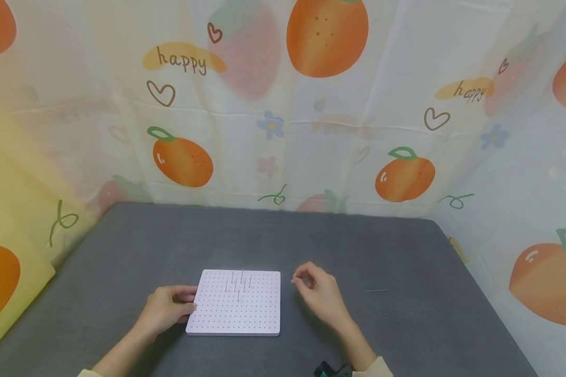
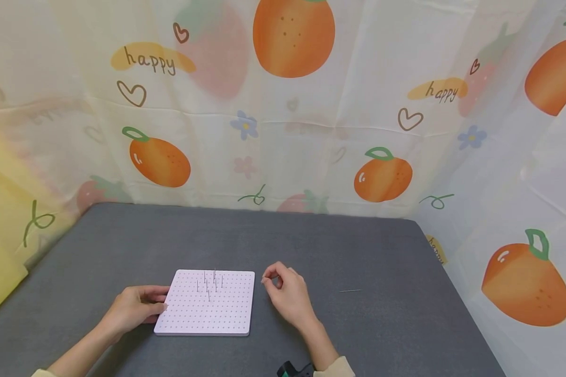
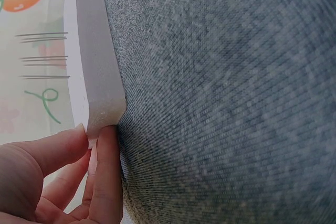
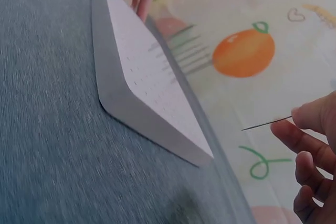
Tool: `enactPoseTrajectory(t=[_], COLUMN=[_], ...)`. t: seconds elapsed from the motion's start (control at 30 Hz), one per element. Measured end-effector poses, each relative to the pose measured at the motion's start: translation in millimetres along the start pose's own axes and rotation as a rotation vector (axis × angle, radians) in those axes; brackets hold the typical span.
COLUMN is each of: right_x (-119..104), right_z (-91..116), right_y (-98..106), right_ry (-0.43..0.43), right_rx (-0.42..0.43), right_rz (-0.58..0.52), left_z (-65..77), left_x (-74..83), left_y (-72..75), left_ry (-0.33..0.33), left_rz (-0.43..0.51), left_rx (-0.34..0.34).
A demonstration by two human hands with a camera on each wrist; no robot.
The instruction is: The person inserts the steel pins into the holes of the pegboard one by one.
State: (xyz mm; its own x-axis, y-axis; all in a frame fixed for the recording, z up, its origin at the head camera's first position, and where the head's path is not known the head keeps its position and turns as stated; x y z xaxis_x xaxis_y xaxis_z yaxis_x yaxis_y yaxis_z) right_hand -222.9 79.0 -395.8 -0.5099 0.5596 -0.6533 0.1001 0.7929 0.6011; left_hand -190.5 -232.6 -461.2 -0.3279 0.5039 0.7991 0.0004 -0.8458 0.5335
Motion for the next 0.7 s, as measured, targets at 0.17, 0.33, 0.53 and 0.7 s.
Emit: enactPoseTrajectory(t=[0.17,0.33,0.53,0.7], right_x=[-7,-12,-19,-26], right_z=[-3,-4,-5,-6], right_y=[-11,-22,-35,-44], right_ry=[0.017,0.039,0.061,0.095], right_rx=[0.002,-0.005,-0.024,-0.024], right_rz=[0.011,0.030,0.042,0.059], left_z=[0.0,0.1,1.5,0.6], left_x=[-0.5,-1.1,0.3,0.9], left_y=[0.0,0.0,0.6,0.8], left_ry=[0.002,0.009,0.008,0.000], left_rz=[-0.002,0.001,0.011,0.003], left_rx=[-0.002,-0.002,0.006,0.002])
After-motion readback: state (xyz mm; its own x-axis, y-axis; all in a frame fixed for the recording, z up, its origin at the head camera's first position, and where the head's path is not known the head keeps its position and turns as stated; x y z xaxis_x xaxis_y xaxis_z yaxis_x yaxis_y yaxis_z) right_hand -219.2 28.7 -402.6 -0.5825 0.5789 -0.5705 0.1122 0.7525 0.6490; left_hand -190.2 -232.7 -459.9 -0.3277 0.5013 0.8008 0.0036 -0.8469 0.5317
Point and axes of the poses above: each hand's wrist, its own z-axis away from the middle knuckle, its own y-axis out of the back of the hand, x = y × z, the point moved 9 cm from there along -z, towards the middle knuckle, and after that the axes turned 5 degrees about y, right-handed, at the moved point
